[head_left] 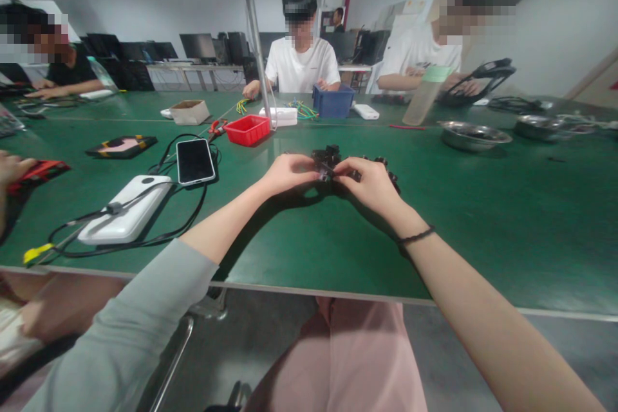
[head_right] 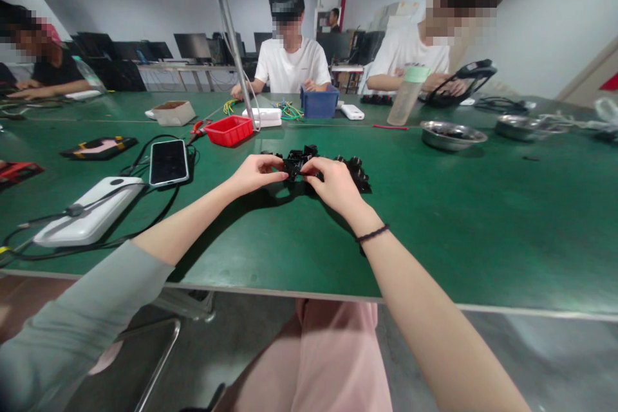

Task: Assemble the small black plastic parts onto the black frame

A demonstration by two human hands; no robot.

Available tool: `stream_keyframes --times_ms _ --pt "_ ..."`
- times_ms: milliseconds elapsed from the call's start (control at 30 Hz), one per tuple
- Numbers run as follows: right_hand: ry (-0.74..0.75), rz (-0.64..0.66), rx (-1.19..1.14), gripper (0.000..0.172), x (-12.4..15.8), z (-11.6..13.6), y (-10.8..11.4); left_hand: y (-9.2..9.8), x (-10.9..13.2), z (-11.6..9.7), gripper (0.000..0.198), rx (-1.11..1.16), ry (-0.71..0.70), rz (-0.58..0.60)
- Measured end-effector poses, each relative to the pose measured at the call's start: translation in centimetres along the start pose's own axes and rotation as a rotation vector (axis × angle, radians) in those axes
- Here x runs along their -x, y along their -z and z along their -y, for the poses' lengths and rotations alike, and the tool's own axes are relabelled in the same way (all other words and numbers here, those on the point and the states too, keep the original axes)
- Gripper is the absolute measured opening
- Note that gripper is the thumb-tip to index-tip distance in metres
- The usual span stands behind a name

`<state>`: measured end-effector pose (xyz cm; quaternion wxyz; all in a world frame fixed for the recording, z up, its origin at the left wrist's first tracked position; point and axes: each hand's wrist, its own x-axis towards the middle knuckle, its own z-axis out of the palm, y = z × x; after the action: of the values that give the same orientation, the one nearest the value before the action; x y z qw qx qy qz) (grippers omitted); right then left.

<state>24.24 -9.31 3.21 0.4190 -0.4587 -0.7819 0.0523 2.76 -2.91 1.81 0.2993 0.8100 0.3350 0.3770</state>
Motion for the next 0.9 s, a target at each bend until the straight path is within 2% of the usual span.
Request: stream_keyframes --times_ms 367,633,900 --pt "0.014 0.015 0.010 0.015 0.00 0.12 0.07 0.03 0.03 -0.23 0.043 0.049 -0.031 -0.010" --pt "0.020 0.007 0.005 0.017 0.03 0.23 0.17 0.01 0.15 -0.36 0.046 0.097 0.022 -0.009" --pt "0.042 -0.012 -0.005 0.016 0.02 0.18 0.16 0.05 0.08 -0.21 0.048 0.144 0.016 0.012"
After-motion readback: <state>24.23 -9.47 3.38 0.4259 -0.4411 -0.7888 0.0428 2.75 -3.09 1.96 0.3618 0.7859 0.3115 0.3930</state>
